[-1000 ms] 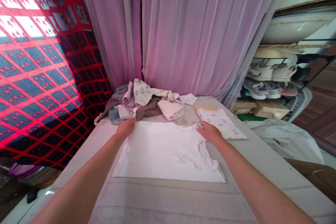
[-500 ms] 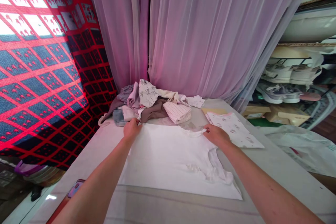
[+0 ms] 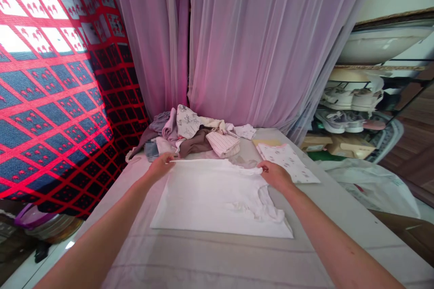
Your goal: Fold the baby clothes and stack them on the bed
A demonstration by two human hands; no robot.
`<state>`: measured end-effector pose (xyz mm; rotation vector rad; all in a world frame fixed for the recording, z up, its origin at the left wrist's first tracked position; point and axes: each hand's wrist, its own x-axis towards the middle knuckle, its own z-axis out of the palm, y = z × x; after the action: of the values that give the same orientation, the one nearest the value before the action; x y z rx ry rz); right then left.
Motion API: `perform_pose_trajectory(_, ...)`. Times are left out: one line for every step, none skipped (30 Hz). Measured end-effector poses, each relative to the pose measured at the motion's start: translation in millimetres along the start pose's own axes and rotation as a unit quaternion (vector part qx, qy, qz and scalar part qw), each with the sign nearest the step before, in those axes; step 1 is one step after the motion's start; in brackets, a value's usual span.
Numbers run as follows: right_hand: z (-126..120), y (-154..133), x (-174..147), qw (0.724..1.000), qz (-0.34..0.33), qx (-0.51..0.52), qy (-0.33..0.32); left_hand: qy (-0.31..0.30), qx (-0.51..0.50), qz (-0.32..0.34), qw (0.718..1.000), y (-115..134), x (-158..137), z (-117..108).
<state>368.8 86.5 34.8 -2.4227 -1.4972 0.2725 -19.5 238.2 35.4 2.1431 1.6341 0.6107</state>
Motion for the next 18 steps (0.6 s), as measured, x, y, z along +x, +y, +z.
perform_pose_trajectory(2,3,-7,1.000,-0.013,0.002,0.016,-0.003,-0.006,0.017,1.000,-2,-8,-3)
perform_pose_trajectory(4,7,-15,0.999,-0.028,0.003,0.034,-0.009,-0.011,0.034,0.999,-5,-16,-5)
perform_pose_trajectory(7,10,-23,0.998,-0.045,0.003,0.052,-0.016,-0.013,0.052,0.998,-9,-25,-6)
perform_pose_trajectory(11,14,-30,0.996,-0.060,0.002,0.064,-0.023,-0.012,0.069,0.997,-13,-33,-5)
perform_pose_trajectory(14,17,-37,0.995,-0.073,0.002,0.071,-0.030,-0.007,0.084,0.996,-18,-41,-4)
perform_pose_trajectory(17,19,-43,0.994,-0.081,0.001,0.071,-0.034,0.002,0.094,0.995,-23,-49,-2)
perform_pose_trajectory(19,21,-48,0.994,-0.087,-0.001,0.067,-0.038,0.015,0.098,0.994,-28,-56,1)
perform_pose_trajectory(21,23,-53,0.994,-0.089,-0.005,0.061,-0.041,0.029,0.099,0.994,-32,-61,3)
perform_pose_trajectory(23,24,-56,0.994,-0.091,-0.013,0.053,-0.044,0.042,0.099,0.993,-35,-66,6)
perform_pose_trajectory(24,24,-59,0.994,-0.096,-0.022,0.045,-0.046,0.054,0.100,0.992,-37,-70,8)
perform_pose_trajectory(25,24,-62,0.994,-0.102,-0.034,0.037,-0.048,0.064,0.104,0.991,-38,-73,9)
perform_pose_trajectory(25,24,-63,0.993,-0.108,-0.046,0.031,-0.049,0.074,0.110,0.990,-38,-75,10)
perform_pose_trajectory(25,24,-64,0.992,-0.114,-0.056,0.026,-0.049,0.082,0.120,0.988,-37,-76,10)
perform_pose_trajectory(24,23,-65,0.991,-0.119,-0.063,0.022,-0.050,0.091,0.130,0.986,-36,-76,9)
perform_pose_trajectory(23,22,-65,0.990,-0.123,-0.068,0.020,-0.051,0.101,0.139,0.984,-34,-75,8)
perform_pose_trajectory(22,21,-65,0.989,-0.126,-0.072,0.019,-0.054,0.111,0.147,0.981,-32,-75,7)
perform_pose_trajectory(20,21,-64,0.989,-0.127,-0.075,0.018,-0.058,0.123,0.151,0.979,-29,-75,6)
perform_pose_trajectory(19,21,-64,0.989,-0.126,-0.076,0.022,-0.062,0.133,0.151,0.978,-27,-74,5)
